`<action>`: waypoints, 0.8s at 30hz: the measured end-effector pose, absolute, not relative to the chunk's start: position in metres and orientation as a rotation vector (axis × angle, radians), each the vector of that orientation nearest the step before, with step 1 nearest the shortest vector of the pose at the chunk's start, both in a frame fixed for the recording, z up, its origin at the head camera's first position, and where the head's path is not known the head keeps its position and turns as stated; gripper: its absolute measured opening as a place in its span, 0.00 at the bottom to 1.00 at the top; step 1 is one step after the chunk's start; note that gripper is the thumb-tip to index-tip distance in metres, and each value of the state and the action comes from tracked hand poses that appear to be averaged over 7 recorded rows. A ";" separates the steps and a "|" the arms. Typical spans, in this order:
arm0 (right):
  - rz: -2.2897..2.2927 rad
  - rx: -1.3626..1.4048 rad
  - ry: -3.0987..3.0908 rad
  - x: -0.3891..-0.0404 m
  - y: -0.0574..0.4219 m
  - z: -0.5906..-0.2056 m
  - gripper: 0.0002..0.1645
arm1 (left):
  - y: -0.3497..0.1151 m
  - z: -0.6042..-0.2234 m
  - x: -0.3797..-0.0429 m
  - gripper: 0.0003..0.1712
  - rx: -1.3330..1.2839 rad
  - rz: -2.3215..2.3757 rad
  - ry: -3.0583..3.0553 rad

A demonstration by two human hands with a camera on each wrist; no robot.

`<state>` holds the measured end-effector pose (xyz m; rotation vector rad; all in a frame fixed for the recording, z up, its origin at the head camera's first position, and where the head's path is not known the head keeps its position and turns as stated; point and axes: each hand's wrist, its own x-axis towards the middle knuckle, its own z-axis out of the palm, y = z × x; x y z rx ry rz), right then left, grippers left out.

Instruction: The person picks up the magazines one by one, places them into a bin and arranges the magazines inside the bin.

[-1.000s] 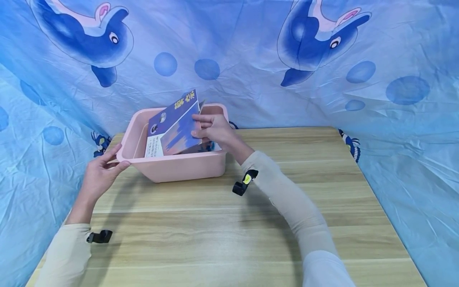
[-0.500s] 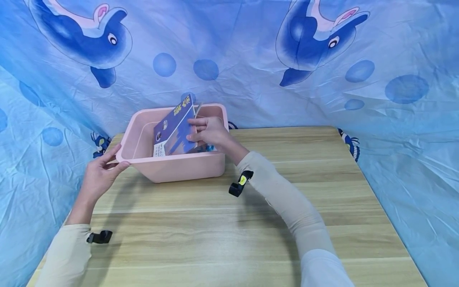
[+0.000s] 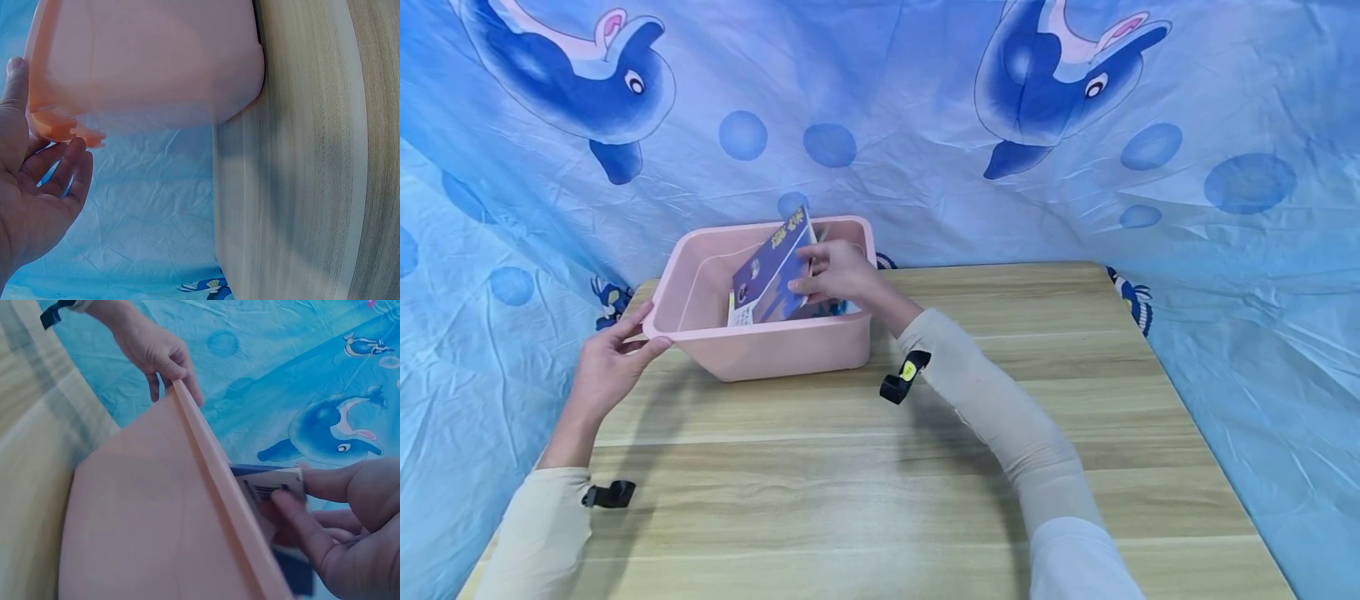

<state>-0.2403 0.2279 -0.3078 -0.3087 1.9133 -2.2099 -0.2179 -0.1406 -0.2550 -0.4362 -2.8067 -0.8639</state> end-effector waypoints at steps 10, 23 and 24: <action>-2.079 -0.283 2.151 -0.237 0.256 -0.308 0.31 | -0.142 -0.255 -0.220 0.39 -0.456 -0.857 -2.802; -2.150 -0.345 2.328 -0.220 0.302 -0.308 0.26 | -0.141 -0.254 -0.219 0.39 -0.450 -0.871 -2.804; -2.165 -0.359 2.348 -0.218 0.306 -0.309 0.26 | -0.141 -0.254 -0.219 0.39 -0.450 -0.876 -2.803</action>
